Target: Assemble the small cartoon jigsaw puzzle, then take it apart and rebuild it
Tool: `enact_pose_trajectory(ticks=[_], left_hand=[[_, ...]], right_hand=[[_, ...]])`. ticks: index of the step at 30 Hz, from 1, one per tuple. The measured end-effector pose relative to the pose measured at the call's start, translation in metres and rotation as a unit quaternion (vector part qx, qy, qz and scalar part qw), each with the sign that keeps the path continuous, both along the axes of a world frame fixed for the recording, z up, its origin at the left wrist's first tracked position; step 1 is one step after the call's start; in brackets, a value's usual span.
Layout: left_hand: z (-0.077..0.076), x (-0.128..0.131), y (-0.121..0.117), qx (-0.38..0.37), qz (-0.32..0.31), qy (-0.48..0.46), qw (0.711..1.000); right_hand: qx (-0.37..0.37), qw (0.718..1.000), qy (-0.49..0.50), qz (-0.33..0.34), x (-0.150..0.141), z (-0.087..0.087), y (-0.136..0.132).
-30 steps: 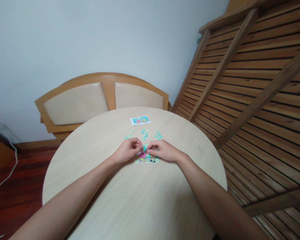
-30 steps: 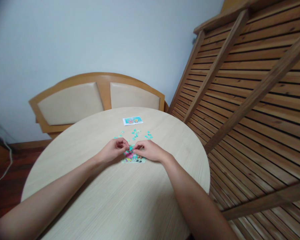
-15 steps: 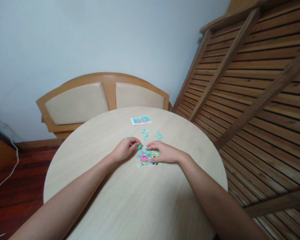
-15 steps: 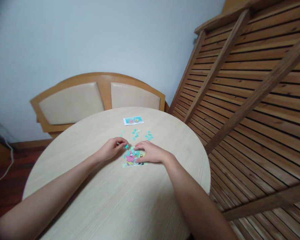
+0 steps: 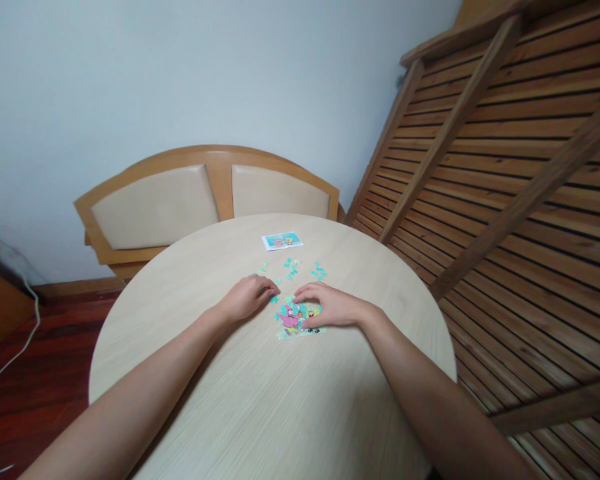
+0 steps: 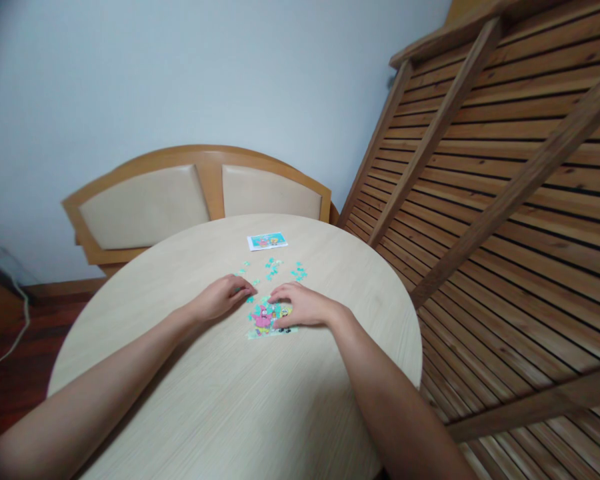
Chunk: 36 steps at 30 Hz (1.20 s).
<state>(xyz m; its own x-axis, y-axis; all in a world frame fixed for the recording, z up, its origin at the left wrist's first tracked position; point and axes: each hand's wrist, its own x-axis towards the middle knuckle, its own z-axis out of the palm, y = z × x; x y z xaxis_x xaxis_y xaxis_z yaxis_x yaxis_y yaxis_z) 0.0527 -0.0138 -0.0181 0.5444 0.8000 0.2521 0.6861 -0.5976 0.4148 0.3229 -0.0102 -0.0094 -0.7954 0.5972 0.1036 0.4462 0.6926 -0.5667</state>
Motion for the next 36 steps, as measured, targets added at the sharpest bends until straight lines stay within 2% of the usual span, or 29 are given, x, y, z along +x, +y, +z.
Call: enact_pose_trajectory(ticks=[5,10,15,19,22,28,36], left_hand=[[0.008,-0.006,-0.003,-0.008,0.015,0.031,0.999],[0.006,-0.007,-0.003,0.010,-0.005,0.055,0.998],[0.006,-0.007,-0.002,-0.010,-0.018,0.065,0.998],[0.009,-0.007,-0.005,-0.044,-0.017,0.033,0.998],[0.008,-0.006,-0.006,-0.101,-0.038,-0.011,0.994],[0.005,-0.002,-0.009,-0.214,-0.072,-0.110,0.968],[0.006,0.000,-0.012,-0.211,-0.096,-0.099,0.968]], right_hand=[[0.001,1.000,0.001,0.003,0.000,0.000,0.000],[0.000,1.000,0.007,0.001,0.000,0.000,0.000],[0.003,1.000,0.001,0.000,0.001,-0.001,0.001],[0.008,1.000,0.001,-0.019,0.004,-0.001,0.003],[0.013,0.999,-0.001,-0.039,0.006,-0.001,0.004],[0.023,0.998,-0.002,-0.053,0.009,-0.003,0.006],[0.023,0.998,-0.008,-0.054,0.008,0.000,0.004]])
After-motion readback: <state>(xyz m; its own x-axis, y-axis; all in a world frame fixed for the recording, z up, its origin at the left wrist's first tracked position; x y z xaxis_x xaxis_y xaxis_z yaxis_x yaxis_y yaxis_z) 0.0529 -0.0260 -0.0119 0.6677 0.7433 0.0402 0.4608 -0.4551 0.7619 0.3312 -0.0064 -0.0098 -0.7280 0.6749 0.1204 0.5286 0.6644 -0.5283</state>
